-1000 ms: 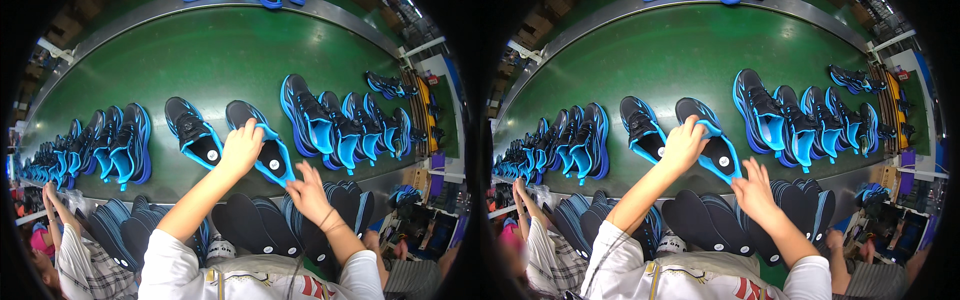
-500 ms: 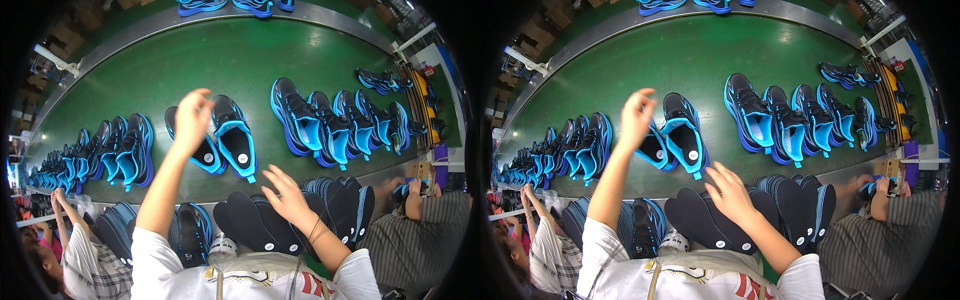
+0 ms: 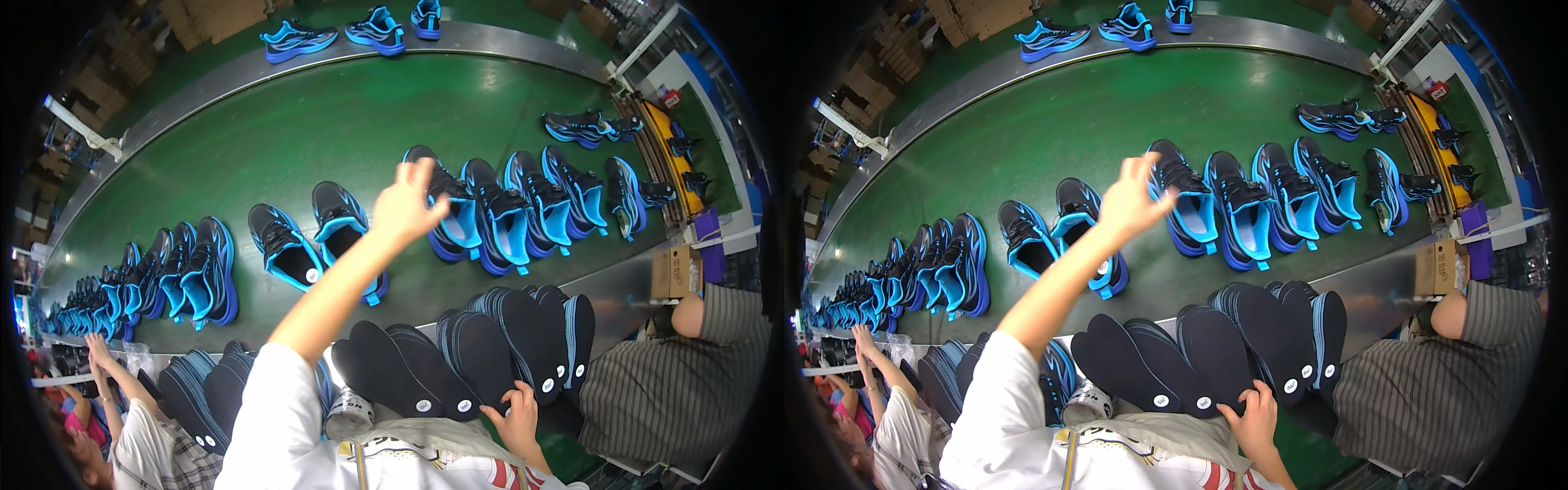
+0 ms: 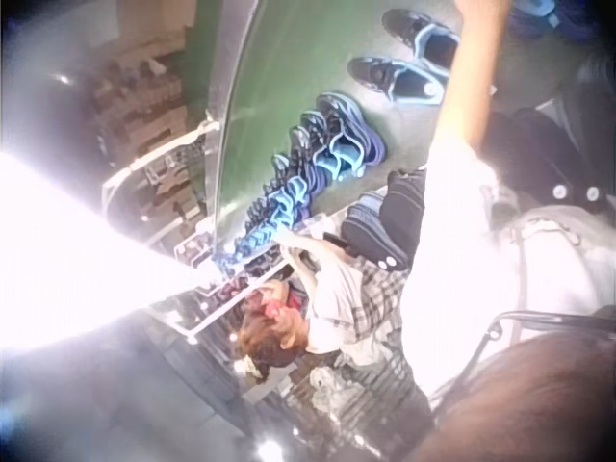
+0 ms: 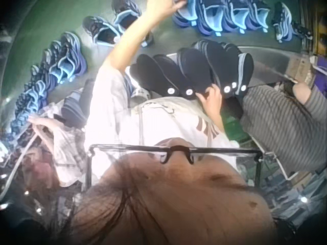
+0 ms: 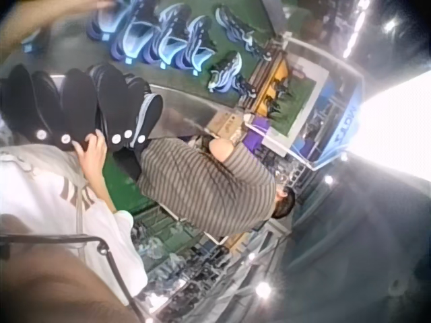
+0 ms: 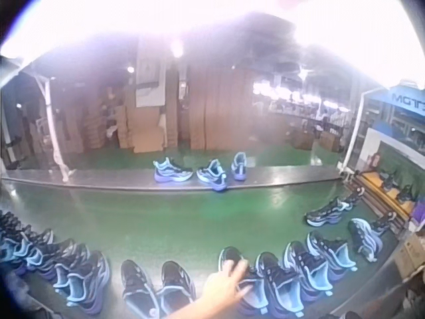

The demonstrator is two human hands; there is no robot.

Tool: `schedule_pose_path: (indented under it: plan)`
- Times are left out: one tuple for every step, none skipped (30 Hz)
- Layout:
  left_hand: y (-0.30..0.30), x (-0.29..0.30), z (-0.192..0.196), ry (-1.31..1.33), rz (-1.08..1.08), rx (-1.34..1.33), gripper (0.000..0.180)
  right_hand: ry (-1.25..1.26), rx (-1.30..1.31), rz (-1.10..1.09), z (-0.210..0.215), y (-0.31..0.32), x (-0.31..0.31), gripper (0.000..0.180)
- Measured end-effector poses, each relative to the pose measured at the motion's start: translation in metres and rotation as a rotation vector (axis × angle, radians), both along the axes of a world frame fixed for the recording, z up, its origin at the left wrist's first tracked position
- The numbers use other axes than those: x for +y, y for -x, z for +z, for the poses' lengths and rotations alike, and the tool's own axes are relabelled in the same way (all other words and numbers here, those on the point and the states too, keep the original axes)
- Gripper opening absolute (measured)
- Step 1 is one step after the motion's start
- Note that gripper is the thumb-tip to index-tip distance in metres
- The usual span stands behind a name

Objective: The person inserts insoles into shoes on an assembly line by taking insoles from a stack, sliding them into the shoes, and pushing them into place by hand.

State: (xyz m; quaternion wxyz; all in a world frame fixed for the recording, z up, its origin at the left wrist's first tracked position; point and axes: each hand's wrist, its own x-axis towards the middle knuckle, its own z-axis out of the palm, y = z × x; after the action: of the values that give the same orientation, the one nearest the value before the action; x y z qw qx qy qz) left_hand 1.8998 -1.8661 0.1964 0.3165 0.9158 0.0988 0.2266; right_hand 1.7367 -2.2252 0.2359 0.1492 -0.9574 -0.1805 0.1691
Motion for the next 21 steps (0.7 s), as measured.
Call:
schedule_pose_path:
  plan:
    - [-0.008, -0.016, 0.005, -0.222, -0.049, 0.043, 0.060, -0.008, -0.026, 0.009, 0.002, -0.001, -0.003, 0.042]
    - [-0.013, -0.020, -0.008, -0.319, -0.114, 0.029, 0.064, -0.021, -0.028, 0.015, 0.008, -0.004, -0.003, 0.042]
    - [-0.018, -0.020, -0.029, -0.417, -0.176, 0.017, 0.067, -0.122, 0.028, 0.011, 0.019, -0.007, -0.002, 0.040]
    - [-0.025, -0.022, -0.045, -0.358, -0.165, 0.014, 0.066, -0.213, 0.079, 0.000, 0.027, -0.013, -0.003, 0.038]
    - [-0.031, -0.024, -0.041, -0.157, -0.158, 0.247, 0.059, -0.211, 0.075, -0.008, 0.034, -0.019, -0.006, 0.038]
    - [-0.036, -0.022, -0.044, -0.007, -0.109, 0.205, 0.054, -0.333, 0.052, -0.010, 0.040, -0.027, -0.009, 0.037]
    - [-0.039, -0.016, -0.051, 0.138, -0.055, 0.165, 0.051, -0.460, 0.032, -0.009, 0.044, -0.035, -0.010, 0.037]
    - [-0.046, -0.011, -0.048, 0.266, -0.004, -0.004, 0.044, -0.503, 0.027, -0.054, 0.047, -0.045, -0.011, 0.039]
    - [-0.050, -0.004, -0.046, 0.421, 0.101, 0.085, 0.040, -0.547, 0.023, -0.097, 0.051, -0.057, -0.008, 0.042]
    - [-0.047, 0.008, -0.044, 0.450, 0.096, 0.131, 0.040, -0.573, 0.112, -0.125, 0.065, -0.071, 0.004, 0.043]
    - [-0.042, 0.018, -0.040, 0.477, 0.094, 0.175, 0.040, -0.600, 0.201, -0.149, 0.079, -0.088, 0.020, 0.043]
    - [-0.035, 0.022, -0.038, 0.467, 0.104, 0.179, 0.040, -0.540, -0.010, 0.050, 0.076, -0.105, 0.035, 0.040]
    - [-0.021, 0.028, -0.036, 0.443, 0.165, 0.221, 0.040, -0.484, -0.213, 0.253, 0.070, -0.121, 0.053, 0.036]
    - [-0.012, 0.026, -0.035, 0.431, 0.208, 0.258, 0.040, -0.484, -0.193, 0.312, 0.071, -0.134, 0.069, 0.032]
    - [-0.007, 0.021, -0.030, 0.464, 0.219, 0.300, 0.040, -0.476, -0.186, 0.363, 0.077, -0.143, 0.082, 0.029]
    - [-0.001, 0.017, -0.030, 0.478, 0.225, 0.295, 0.041, -0.489, -0.286, 0.402, 0.069, -0.148, 0.093, 0.022]
    - [0.007, 0.016, -0.033, 0.493, 0.238, 0.295, 0.041, -0.487, -0.309, 0.418, 0.068, -0.151, 0.105, 0.015]
    - [0.013, 0.016, -0.035, 0.567, 0.212, 0.337, 0.041, -0.478, -0.306, 0.469, 0.068, -0.154, 0.112, 0.012]
    - [0.023, 0.013, -0.028, 0.609, 0.190, 0.321, 0.040, -0.472, -0.297, 0.523, 0.065, -0.157, 0.119, 0.010]
    - [0.025, 0.014, -0.029, 0.651, 0.172, 0.317, 0.040, -0.415, -0.315, 0.572, 0.061, -0.159, 0.126, 0.011]
    - [0.027, 0.015, -0.030, 0.694, 0.152, 0.314, 0.040, -0.417, -0.309, 0.574, 0.054, -0.162, 0.132, 0.011]
